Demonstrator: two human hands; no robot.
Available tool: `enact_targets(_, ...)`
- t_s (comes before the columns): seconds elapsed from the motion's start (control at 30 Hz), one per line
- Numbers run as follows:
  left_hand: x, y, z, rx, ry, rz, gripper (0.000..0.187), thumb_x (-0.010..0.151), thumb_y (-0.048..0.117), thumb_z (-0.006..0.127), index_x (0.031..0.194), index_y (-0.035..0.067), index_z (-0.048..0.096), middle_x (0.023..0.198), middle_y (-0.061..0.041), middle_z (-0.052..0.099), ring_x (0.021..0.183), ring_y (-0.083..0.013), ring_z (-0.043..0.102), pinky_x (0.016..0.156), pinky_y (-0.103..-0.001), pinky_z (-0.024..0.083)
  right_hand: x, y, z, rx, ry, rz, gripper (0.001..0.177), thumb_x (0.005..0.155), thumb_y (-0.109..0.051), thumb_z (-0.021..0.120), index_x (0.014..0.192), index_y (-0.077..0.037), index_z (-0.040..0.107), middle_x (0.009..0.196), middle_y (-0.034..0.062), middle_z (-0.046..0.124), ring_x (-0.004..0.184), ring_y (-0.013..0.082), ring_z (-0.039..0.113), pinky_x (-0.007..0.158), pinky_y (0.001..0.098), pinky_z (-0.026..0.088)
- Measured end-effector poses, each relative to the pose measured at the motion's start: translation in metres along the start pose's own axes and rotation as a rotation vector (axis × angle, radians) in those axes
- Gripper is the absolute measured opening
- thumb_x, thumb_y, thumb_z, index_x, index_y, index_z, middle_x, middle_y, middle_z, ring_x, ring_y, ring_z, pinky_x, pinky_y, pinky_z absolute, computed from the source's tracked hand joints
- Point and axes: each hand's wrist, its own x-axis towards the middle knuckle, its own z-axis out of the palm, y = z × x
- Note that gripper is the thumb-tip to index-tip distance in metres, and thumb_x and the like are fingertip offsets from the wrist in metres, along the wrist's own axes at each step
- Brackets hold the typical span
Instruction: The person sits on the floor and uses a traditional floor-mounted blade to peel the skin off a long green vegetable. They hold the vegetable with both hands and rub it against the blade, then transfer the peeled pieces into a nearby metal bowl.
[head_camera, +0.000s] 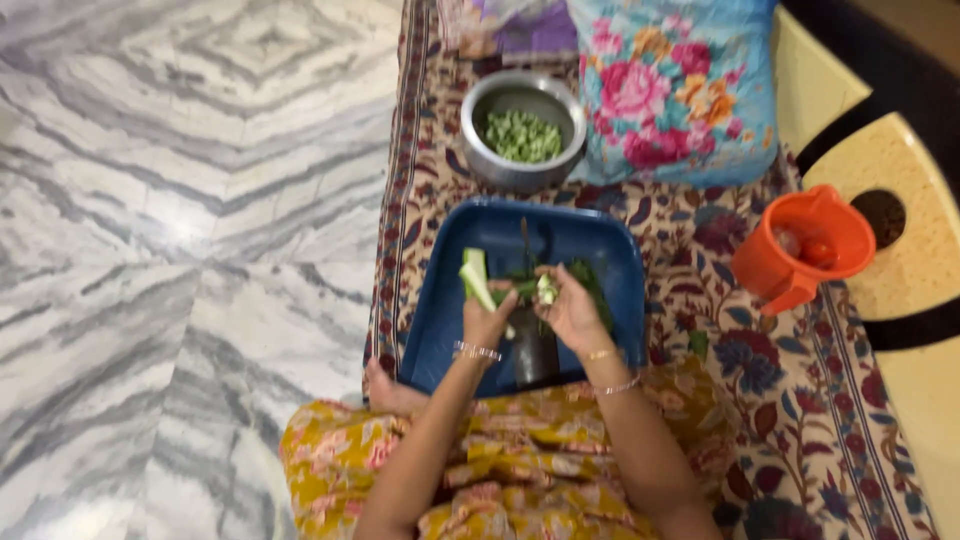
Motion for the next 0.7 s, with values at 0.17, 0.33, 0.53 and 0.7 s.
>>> enact_targets(0.17,0.0,0.028,0.016,-0.06,-0.042,0.099,0.02,0.087,0.008,0.08,0.102,0.0,0.069,0.092,-0.007,0.074,0.079,-0.0127,0.069,0.071,-0.026,0.057,-0.007,0.004,0.012,-0.296,0.028,-0.163,0.022,0.101,-0.019,0.062,0.117,-0.005,0.064,0.097,0.0004,0.064,0.084,0.0109,0.062,0.075,0.024,0.054)
enact_targets(0.33,0.007,0.019,0.016,-0.04,-0.003,0.118,0.02,0.086,0.007,0.08,0.101,0.0,0.068,0.092,-0.006,0.073,0.08,-0.0123,0.069,0.072,-0.026,0.057,0.004,0.011,0.001,-0.306,0.012,-0.201,0.021,0.098,-0.014,0.068,0.117,-0.005,0.064,0.095,-0.001,0.062,0.084,0.0101,0.061,0.078,0.0236,0.054)
enact_targets(0.53,0.007,0.015,0.016,-0.069,0.011,0.129,0.02,0.086,0.006,0.08,0.1,0.0,0.067,0.092,-0.006,0.073,0.08,-0.0118,0.069,0.072,-0.026,0.057,0.007,0.011,0.003,-0.326,0.042,-0.205,0.019,0.097,-0.013,0.069,0.113,-0.005,0.064,0.096,-0.0018,0.064,0.085,0.0078,0.062,0.078,0.0234,0.054)
enact_targets(0.7,0.007,0.018,0.017,0.024,0.06,0.148,0.018,0.085,0.007,0.081,0.098,0.002,0.069,0.089,-0.005,0.073,0.078,-0.0111,0.068,0.069,-0.025,0.056,0.012,0.013,-0.001,-0.358,0.068,-0.218,0.017,0.098,-0.014,0.069,0.112,-0.005,0.066,0.092,-0.0015,0.064,0.082,0.0077,0.061,0.076,0.023,0.054)
